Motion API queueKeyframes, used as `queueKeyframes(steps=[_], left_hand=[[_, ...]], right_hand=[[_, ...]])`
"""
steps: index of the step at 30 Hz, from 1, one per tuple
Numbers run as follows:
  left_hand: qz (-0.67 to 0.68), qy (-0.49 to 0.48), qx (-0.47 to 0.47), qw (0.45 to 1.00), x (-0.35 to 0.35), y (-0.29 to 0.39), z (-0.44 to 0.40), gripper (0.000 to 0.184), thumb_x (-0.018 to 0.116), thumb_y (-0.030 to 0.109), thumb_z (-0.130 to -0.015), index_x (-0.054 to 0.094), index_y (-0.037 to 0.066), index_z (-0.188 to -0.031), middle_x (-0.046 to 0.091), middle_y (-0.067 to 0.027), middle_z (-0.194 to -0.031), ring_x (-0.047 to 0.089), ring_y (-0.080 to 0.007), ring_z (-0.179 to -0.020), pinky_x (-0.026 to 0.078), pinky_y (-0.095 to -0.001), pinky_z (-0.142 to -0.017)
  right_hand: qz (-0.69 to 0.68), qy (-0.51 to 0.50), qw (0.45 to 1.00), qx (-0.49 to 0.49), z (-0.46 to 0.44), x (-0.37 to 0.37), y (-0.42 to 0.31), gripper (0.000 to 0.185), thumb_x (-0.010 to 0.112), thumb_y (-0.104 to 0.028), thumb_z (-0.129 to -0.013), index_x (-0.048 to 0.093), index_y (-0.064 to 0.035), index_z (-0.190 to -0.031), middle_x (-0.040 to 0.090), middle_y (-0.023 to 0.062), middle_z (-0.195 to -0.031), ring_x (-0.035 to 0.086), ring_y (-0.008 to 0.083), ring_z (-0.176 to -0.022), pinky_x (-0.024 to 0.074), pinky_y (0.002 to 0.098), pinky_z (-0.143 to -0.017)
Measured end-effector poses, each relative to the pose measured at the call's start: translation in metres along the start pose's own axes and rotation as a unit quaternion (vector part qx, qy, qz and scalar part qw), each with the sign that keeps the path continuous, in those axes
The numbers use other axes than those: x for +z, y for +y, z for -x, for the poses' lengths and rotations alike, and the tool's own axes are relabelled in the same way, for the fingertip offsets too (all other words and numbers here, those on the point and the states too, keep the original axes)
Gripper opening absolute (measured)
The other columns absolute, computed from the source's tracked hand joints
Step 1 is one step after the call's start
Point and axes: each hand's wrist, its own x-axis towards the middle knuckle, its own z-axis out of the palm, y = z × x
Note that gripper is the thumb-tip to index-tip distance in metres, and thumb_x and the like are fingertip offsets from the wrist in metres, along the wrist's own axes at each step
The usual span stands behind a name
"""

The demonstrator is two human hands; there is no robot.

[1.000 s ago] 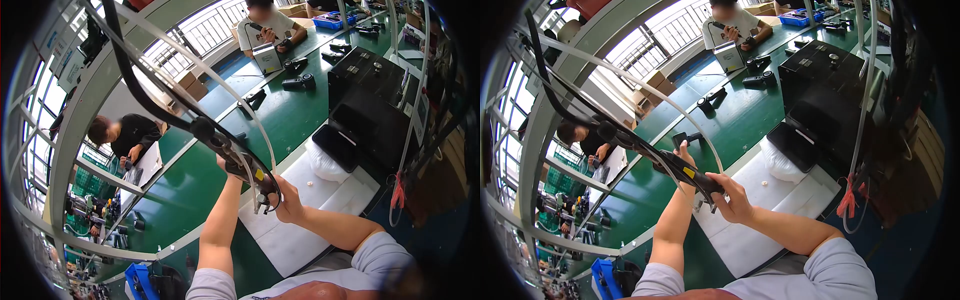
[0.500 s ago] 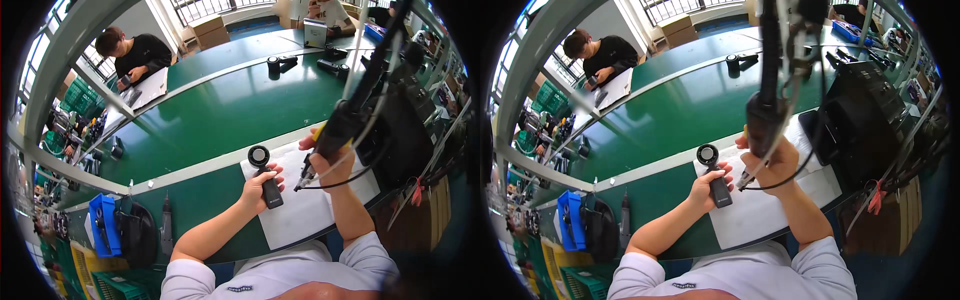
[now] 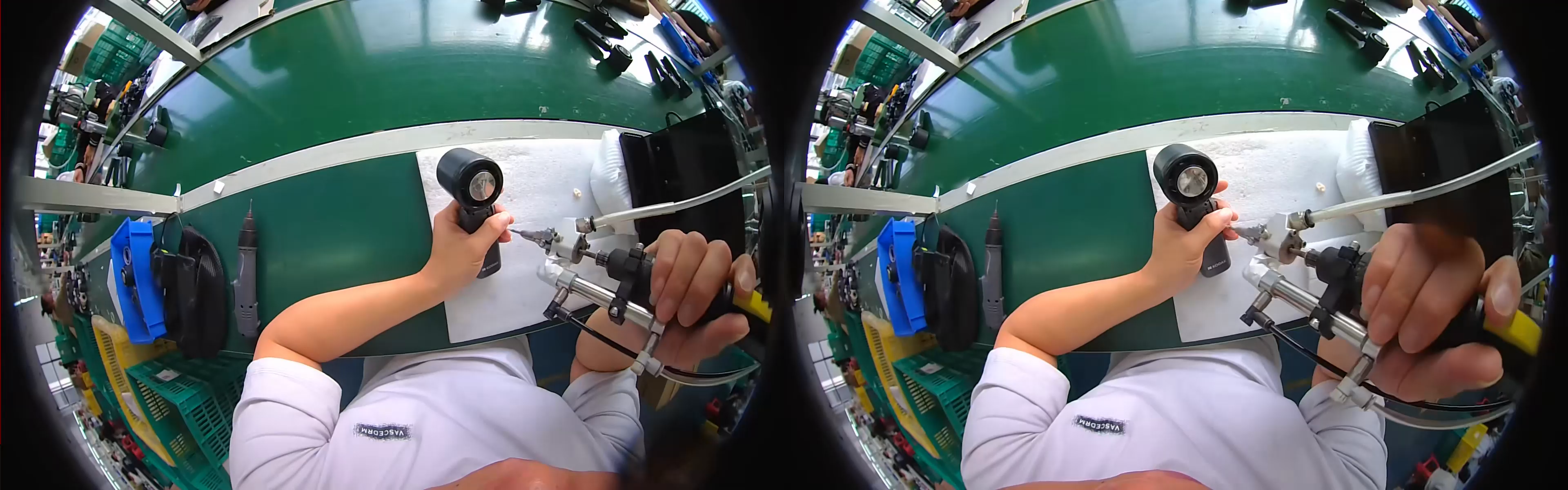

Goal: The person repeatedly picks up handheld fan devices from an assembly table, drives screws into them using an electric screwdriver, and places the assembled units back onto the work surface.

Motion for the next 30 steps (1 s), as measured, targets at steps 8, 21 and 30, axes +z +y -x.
queueKeyframes(steps=[8, 21, 30], left_hand=[[0.010, 0.024, 0.015, 1.000, 0.000, -0.002, 0.001, 0.027, 0.062, 0.005, -0.090, 0.057, 0.000, -0.116, 0.064, -0.0054, -0.103, 0.061, -0.0102, -0.089, 0.051, -0.0270, -0.081], [-0.012, 0.055, 0.063, 0.996, 0.007, -0.002, 0.000, 0.021, 0.060, -0.001, -0.087, 0.058, -0.002, -0.108, 0.062, -0.0013, -0.087, 0.053, -0.0045, -0.072, 0.043, -0.0215, -0.062], [-0.007, 0.062, 0.049, 0.997, 0.004, -0.007, -0.005, 0.024, 0.058, -0.002, -0.085, 0.060, -0.002, -0.109, 0.061, -0.0014, -0.085, 0.052, -0.0044, -0.072, 0.041, -0.0215, -0.062]], right_hand=[[-0.018, -0.015, 0.999, -0.041, 0.004, 0.019, 0.032, 0.043, 0.055, -0.048, -0.094, 0.050, -0.0144, -0.120, 0.051, -0.0032, -0.067, 0.052, 0.0074, -0.057, 0.0424, 0.0219, -0.055], [-0.004, -0.023, 0.999, -0.041, 0.006, 0.024, 0.047, 0.037, 0.056, -0.045, -0.095, 0.046, -0.0134, -0.113, 0.048, -0.0025, -0.065, 0.050, 0.0093, -0.052, 0.0421, 0.0231, -0.051], [0.012, -0.041, 0.998, -0.049, 0.010, 0.020, 0.053, 0.034, 0.058, -0.042, -0.095, 0.044, -0.0130, -0.107, 0.049, -0.0020, -0.064, 0.050, 0.0095, -0.049, 0.0420, 0.0233, -0.048]])
